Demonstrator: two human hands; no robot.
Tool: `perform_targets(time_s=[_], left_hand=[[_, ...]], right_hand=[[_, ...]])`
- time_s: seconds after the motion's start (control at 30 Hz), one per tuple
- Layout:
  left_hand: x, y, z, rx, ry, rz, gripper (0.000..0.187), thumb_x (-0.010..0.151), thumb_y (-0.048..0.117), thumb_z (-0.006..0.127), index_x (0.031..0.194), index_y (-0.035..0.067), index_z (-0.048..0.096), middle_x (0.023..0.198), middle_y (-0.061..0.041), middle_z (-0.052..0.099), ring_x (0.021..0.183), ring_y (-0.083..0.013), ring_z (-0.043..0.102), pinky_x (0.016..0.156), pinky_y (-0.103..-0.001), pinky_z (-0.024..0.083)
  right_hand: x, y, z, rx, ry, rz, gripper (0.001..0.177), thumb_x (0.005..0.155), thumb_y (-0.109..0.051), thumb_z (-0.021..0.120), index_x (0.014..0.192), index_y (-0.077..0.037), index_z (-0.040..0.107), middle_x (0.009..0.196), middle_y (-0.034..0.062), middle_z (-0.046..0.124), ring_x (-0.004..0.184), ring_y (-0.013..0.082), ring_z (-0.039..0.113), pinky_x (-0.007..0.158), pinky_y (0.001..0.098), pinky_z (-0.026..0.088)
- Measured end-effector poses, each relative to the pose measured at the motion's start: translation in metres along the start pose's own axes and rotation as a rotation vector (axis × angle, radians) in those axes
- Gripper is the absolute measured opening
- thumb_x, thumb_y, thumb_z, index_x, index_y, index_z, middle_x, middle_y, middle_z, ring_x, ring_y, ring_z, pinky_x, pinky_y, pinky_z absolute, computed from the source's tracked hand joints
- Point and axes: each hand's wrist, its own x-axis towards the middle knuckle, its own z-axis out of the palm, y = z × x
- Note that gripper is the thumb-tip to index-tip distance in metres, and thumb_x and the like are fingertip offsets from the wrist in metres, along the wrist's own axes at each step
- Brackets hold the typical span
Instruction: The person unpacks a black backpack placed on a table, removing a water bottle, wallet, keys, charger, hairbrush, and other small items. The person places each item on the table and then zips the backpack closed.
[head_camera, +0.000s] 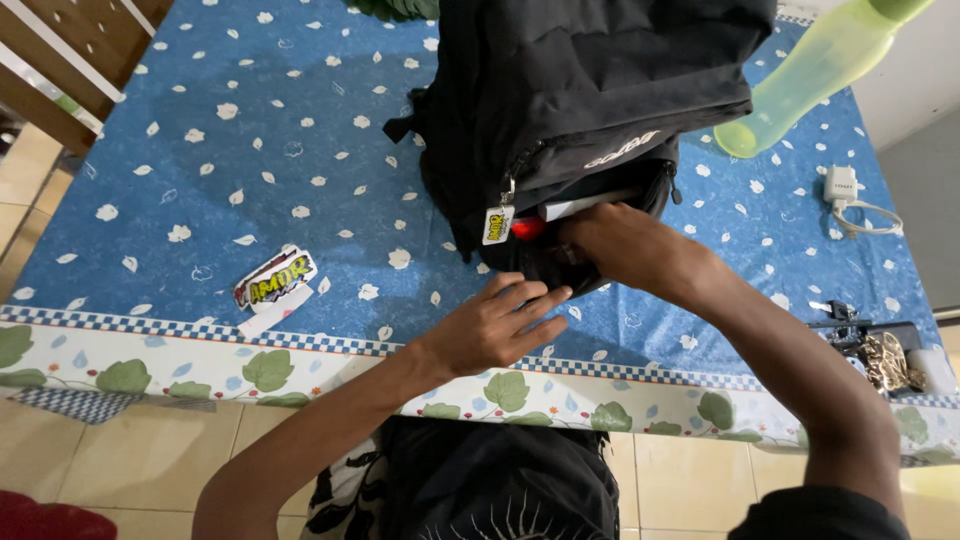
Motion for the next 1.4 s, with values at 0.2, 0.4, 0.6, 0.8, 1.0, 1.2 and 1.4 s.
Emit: perform_targets(time_s=[0.2,0.4,0.6,0.8,1.0,1.2,1.4], left_hand=[[0.0,0.001,0.001,-0.009,-0.008,-0.003,0.022,0.093,0.007,0.075,0.114,0.007,0.07,0.13,-0.011,0.071,0.117,-0.0231,0.065,0.102,-0.041,0.05],[0.001,0.001,0.002,-0.023,-0.027,-0.024,0.021,0.093,0.007,0.075,0.113,0.005,0.07,0.13,-0.012,0.07,0.115,-0.0241,0.065,0.1,-0.04,0.051],[-0.001,0.001,0.003,-0.031,-0.006,-0.039,0.019,0.094,0.008,0.074,0.113,0.004,0.069,0.129,-0.011,0.071,0.116,-0.0237,0.064,0.1,-0.039,0.051],[0.0,0.0,0.0,-0.032,-0.012,-0.056,0.022,0.092,0.008,0.074,0.113,0.002,0.071,0.13,-0.011,0.072,0.117,-0.0261,0.063,0.101,-0.043,0.05],[0.004,0.0,-0.009,-0.063,-0.046,-0.063,0.025,0.09,0.007,0.068,0.114,0.0,0.069,0.132,-0.014,0.069,0.117,-0.0301,0.062,0.1,-0.048,0.05],[0.01,0.0,-0.019,-0.027,-0.08,-0.057,0.03,0.086,0.008,0.067,0.115,-0.002,0.067,0.131,-0.018,0.069,0.114,-0.0326,0.061,0.097,-0.05,0.05],[0.015,-0.001,-0.016,-0.069,-0.019,-0.077,0.026,0.087,0.002,0.07,0.113,-0.002,0.069,0.131,-0.017,0.068,0.111,-0.0309,0.062,0.094,-0.047,0.05]], right_hand=[[0.01,0.01,0.025,-0.253,-0.072,0.053,0.034,0.089,-0.009,0.061,0.12,-0.019,0.071,0.12,0.0145,0.068,0.115,0.0318,0.066,0.083,0.0472,0.058],[0.016,0.016,0.023,-0.393,-0.05,0.011,0.044,0.082,-0.026,0.071,0.126,-0.032,0.071,0.133,0.0151,0.064,0.132,0.0317,0.048,0.101,0.0538,0.046],[-0.003,0.038,-0.011,0.141,-0.072,0.273,0.066,0.084,-0.031,0.079,0.147,-0.02,0.061,0.106,0.015,0.081,0.09,0.029,0.08,0.081,0.0413,0.063],[-0.015,0.015,-0.027,0.284,0.24,-0.255,0.053,0.085,-0.028,0.078,0.135,-0.019,0.063,0.121,0.0114,0.065,0.097,0.0259,0.075,0.08,0.0391,0.063],[-0.028,-0.012,-0.035,-0.48,0.307,-0.261,0.082,0.083,-0.002,0.072,0.153,-0.041,0.057,0.123,0.0017,0.058,0.12,0.0215,0.058,0.105,0.0478,0.043],[-0.081,0.025,-0.069,-0.122,0.325,-0.229,0.061,0.084,-0.016,0.077,0.142,-0.017,0.058,0.128,0.0117,0.065,0.119,0.0351,0.059,0.102,0.0432,0.046],[-0.138,0.109,-0.084,0.046,0.406,0.264,0.046,0.08,-0.03,0.086,0.12,-0.012,0.072,0.105,0.0062,0.073,0.096,0.0252,0.075,0.089,0.0387,0.06]])
